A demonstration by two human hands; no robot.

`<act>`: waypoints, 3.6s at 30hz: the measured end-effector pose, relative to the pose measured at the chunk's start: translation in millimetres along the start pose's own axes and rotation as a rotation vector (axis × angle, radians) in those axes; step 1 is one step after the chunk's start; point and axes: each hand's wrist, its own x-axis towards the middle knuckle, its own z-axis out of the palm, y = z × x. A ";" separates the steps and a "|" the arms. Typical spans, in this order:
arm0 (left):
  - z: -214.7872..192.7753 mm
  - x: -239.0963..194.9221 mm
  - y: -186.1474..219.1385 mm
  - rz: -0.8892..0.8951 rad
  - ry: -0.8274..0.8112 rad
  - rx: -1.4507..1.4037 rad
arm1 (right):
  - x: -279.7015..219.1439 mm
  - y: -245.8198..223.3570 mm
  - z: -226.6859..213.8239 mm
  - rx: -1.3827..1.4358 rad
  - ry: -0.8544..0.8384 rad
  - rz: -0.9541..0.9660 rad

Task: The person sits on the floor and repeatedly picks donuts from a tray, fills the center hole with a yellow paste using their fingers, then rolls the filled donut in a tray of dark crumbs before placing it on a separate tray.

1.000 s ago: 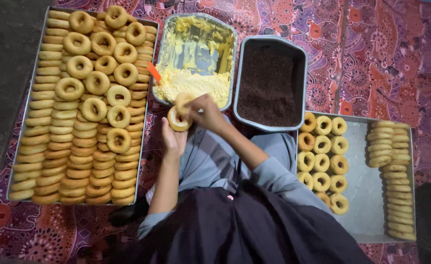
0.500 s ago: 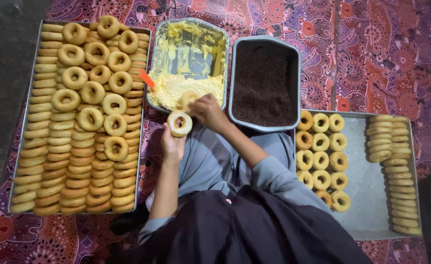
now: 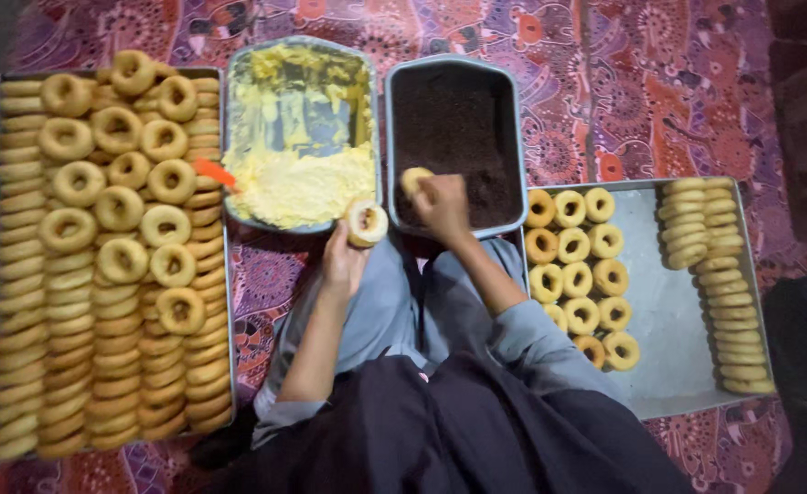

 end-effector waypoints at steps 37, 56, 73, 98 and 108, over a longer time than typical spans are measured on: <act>132.8 70.5 -118.6 0.114 0.057 1.498 | -193.4 161.7 -156.5 1.205 0.678 1.248; 127.1 36.9 -162.6 0.271 0.093 1.248 | -401.9 266.4 -373.1 0.447 -0.739 1.428; 140.8 53.7 -117.1 0.330 0.263 1.101 | -194.2 435.0 -314.8 -0.272 0.706 0.953; 40.6 -22.4 -49.3 0.047 0.284 0.339 | -69.8 -35.2 -76.8 1.223 -0.371 0.436; -87.5 -42.3 48.6 0.207 0.429 -0.188 | 21.4 -163.3 65.5 0.282 -0.455 -0.413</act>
